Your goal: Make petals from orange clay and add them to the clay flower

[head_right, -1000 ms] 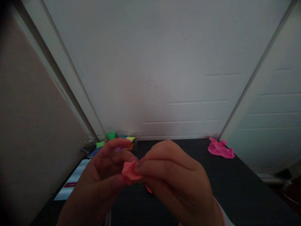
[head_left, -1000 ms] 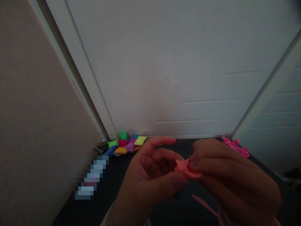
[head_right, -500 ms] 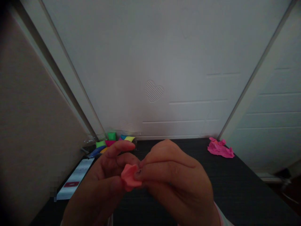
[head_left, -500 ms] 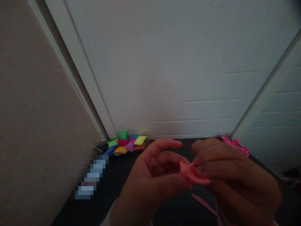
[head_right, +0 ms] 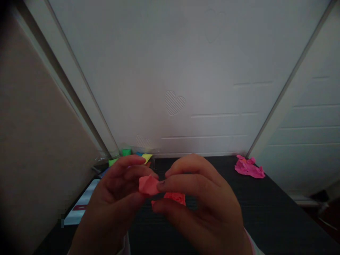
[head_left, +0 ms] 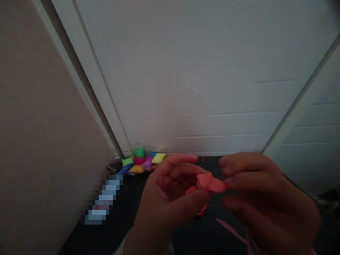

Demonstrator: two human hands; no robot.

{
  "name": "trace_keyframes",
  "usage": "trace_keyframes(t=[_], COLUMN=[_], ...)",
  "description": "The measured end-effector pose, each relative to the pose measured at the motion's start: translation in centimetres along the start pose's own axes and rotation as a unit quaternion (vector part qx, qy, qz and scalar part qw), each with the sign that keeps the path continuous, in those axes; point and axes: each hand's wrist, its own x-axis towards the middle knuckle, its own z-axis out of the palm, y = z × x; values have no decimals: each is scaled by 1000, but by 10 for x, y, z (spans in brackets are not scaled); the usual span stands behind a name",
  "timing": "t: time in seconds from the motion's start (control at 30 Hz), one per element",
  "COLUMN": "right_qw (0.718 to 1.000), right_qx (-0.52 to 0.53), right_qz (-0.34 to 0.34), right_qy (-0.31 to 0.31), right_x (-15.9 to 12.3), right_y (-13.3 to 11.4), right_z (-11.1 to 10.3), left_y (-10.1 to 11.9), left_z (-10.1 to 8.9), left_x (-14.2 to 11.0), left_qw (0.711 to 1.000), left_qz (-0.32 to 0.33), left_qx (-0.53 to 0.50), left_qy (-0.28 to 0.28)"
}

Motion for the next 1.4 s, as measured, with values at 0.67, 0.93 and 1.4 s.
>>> trace_keyframes(t=[0.67,0.93,1.4], right_qw=[994,996,989], right_qx=[50,15,4], right_qz=[91,53,18], right_qy=[-26,-67,-144], right_x=[1,2,12], right_y=[-3,1,-2], right_z=[3,-4,-12], left_y=[-2,9,19], left_z=[7,-3,-13], left_x=[-10,-4,0], left_qw=[946,942,912], left_qz=[239,194,197], left_qx=[201,274,348], left_qy=[91,17,-96])
